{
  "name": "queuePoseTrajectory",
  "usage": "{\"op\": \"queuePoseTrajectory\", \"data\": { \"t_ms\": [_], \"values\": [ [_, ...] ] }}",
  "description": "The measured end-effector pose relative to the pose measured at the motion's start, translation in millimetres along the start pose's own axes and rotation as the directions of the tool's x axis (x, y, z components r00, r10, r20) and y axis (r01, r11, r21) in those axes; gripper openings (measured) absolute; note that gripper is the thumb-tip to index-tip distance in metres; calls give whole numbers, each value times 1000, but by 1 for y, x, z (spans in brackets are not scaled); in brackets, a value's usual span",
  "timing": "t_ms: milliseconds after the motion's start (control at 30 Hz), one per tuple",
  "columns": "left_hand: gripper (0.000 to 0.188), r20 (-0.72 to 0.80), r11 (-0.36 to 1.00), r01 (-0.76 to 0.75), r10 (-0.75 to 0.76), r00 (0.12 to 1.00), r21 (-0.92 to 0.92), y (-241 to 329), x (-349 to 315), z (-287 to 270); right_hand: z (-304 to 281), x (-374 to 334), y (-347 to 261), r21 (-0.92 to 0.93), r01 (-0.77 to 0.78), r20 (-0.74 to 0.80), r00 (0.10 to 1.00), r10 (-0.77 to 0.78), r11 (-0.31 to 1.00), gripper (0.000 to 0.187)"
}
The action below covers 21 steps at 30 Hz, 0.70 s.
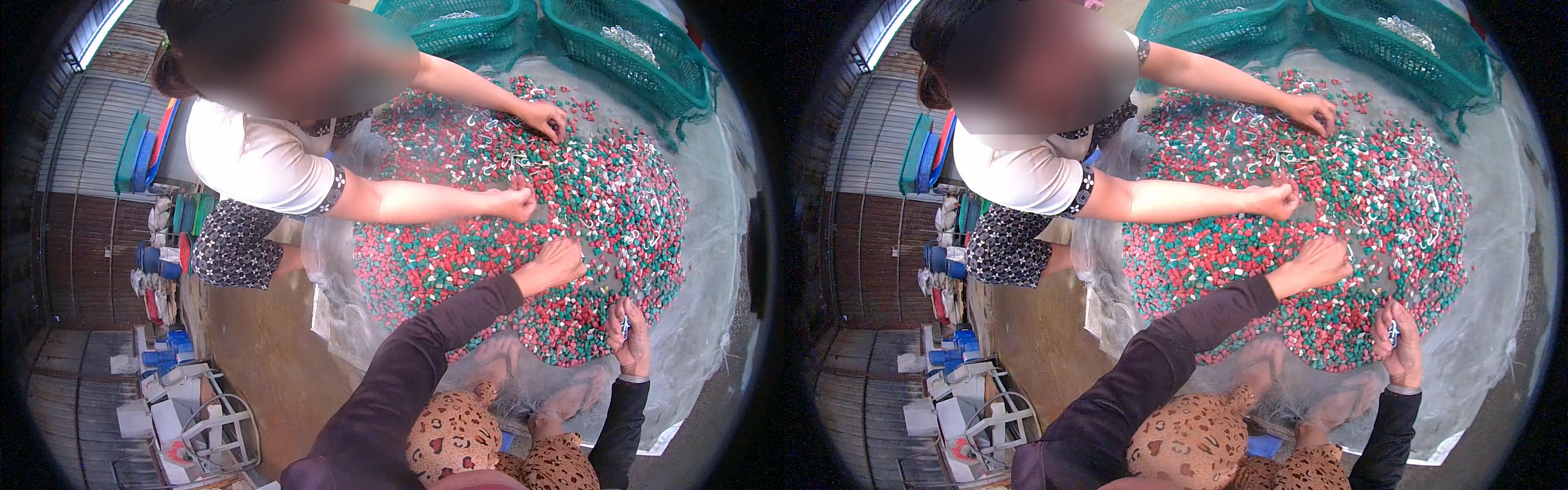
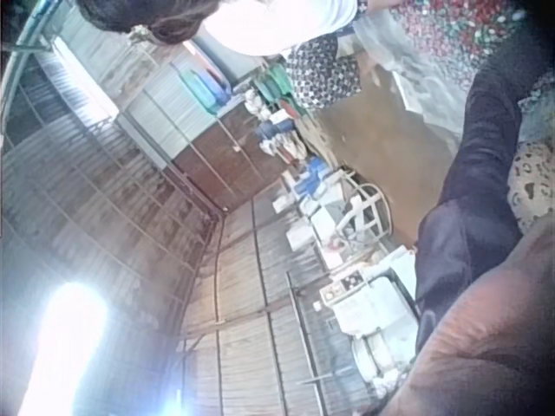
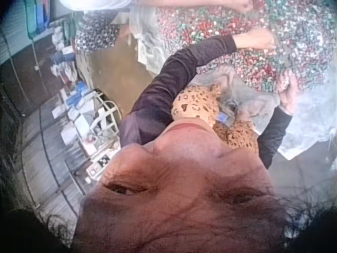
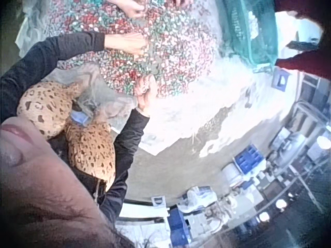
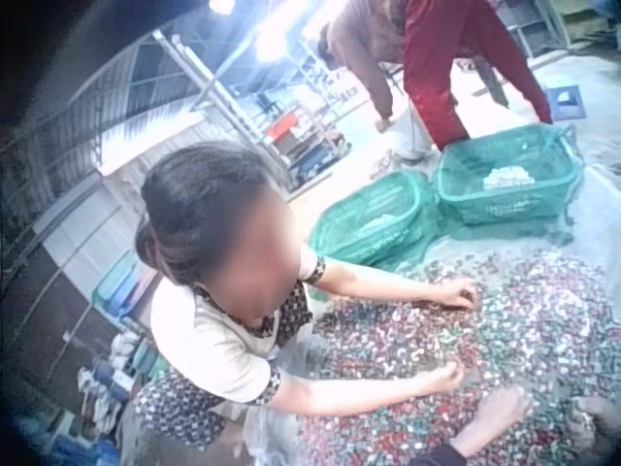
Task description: The person sits on a low stool and sorts small red, green, and white plastic pieces by hand from a large pile on a plastic sheet. They pick up individual pieces and place them into nearby green baskets while another person works alongside.
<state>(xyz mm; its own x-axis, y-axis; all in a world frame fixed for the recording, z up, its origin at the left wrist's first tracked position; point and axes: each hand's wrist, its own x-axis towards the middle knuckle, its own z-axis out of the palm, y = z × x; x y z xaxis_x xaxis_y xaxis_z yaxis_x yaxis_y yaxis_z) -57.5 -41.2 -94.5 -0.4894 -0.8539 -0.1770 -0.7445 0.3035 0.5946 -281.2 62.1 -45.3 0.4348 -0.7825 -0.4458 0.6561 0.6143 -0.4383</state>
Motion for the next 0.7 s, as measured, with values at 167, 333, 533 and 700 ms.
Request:
{"op": "queuePoseTrajectory", "data": {
  "t_ms": [167,333,533,700],
  "values": [
    [27,-7,999,40,-41,999,-1,-5,-16,-15,0,3,6,3,-21,-78,997,21,1000,30],
    [21,-91,999,21,-19,996,26,-14,-18,-17,0,7,12,18,-47,-42,998,48,999,29],
    [19,-67,998,38,-41,997,-45,5,-22,-53,1,14,19,190,-35,-157,985,65,981,30],
    [32,184,979,-163,183,966,-119,58,-44,-52,4,23,50,313,-191,-230,935,270,930,34]
  ]
}}
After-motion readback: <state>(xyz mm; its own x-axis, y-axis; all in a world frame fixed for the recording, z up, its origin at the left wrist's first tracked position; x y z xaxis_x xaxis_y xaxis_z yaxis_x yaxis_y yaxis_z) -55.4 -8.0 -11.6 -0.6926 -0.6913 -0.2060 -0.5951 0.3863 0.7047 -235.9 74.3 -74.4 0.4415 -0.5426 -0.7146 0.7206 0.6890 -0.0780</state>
